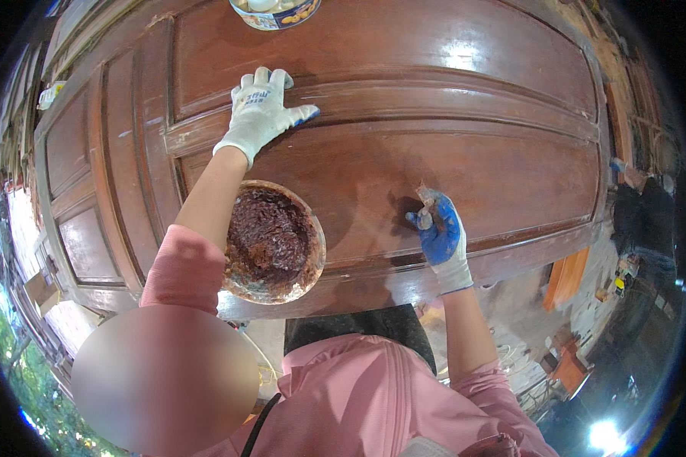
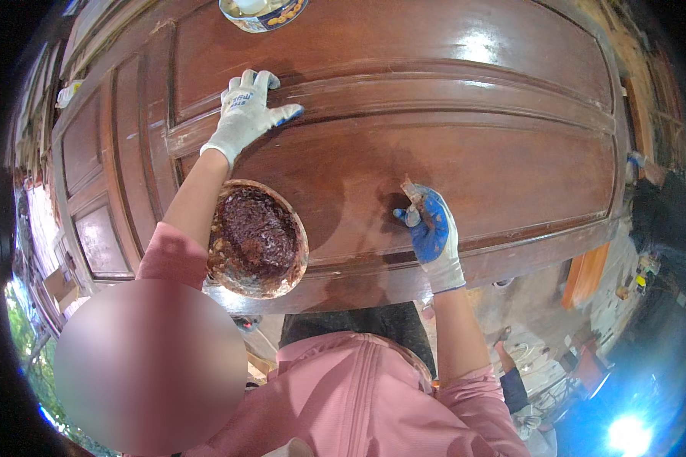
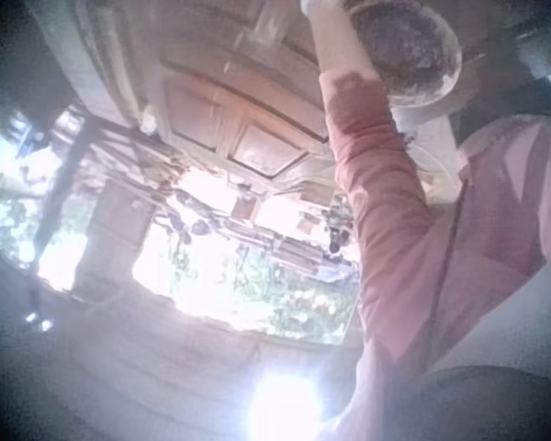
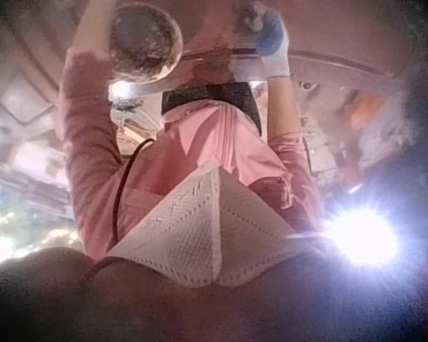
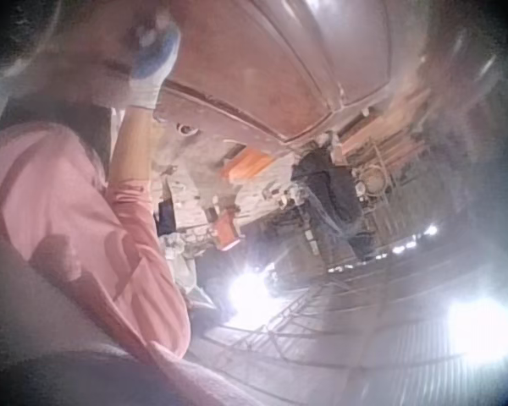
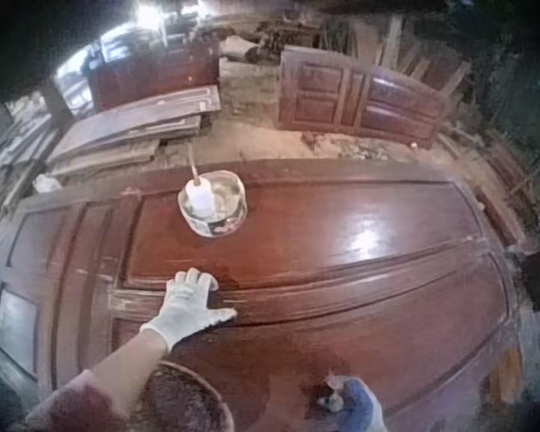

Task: The person applies a dark wood filler to a large wooden door using a putty knife, then smooths the surface with a cloth. Later, the person uses an angle grinder to grind the door surface, producing sparks.

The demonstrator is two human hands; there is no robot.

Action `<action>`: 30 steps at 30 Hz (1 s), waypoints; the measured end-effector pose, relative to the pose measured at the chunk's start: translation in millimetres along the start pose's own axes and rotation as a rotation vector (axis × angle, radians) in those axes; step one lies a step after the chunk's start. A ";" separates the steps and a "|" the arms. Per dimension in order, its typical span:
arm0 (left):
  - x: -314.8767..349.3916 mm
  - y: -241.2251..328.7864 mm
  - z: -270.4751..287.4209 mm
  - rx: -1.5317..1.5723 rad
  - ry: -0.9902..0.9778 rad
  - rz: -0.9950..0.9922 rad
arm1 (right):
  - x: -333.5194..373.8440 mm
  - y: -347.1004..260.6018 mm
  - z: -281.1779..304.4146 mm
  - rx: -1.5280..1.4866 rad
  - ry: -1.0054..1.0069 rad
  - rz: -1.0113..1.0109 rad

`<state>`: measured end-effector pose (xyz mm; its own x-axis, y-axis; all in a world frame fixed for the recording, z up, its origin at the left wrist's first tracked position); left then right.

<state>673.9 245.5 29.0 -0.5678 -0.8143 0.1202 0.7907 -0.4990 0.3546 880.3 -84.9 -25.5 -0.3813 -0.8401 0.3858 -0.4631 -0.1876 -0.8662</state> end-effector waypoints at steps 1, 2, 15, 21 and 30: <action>-1.5 -0.8 -0.4 0.009 -0.001 0.023 | 0.4 -4.6 -3.3 0.121 -0.005 0.045; -2.0 1.2 0.3 0.014 0.001 -0.007 | 1.5 -8.9 -6.1 0.261 0.005 0.088; 1.8 15.8 6.2 -0.043 0.173 -0.144 | 2.8 -16.5 -8.4 0.332 0.040 0.105; -18.9 -13.7 6.0 0.245 0.061 -0.025 | -3.1 -6.1 -6.5 -0.037 -0.047 -0.095; -1.9 13.5 -1.4 -0.164 0.061 -0.282 | -10.8 -6.9 -11.7 0.029 -0.061 -0.102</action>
<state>686.0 239.9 32.3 -0.7588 -0.6511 -0.0186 0.6336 -0.7444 0.2109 878.2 -68.6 -20.0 -0.2837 -0.8450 0.4533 -0.4735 -0.2876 -0.8325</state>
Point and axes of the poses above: each hand's wrist, its own x-axis away from the middle knuckle, its own z-axis out of the back of the hand, y = z × x, the point moved 7 cm from there along -x, towards the middle knuckle, and after that the axes turned 8 degrees about x, right-handed, at the moved point
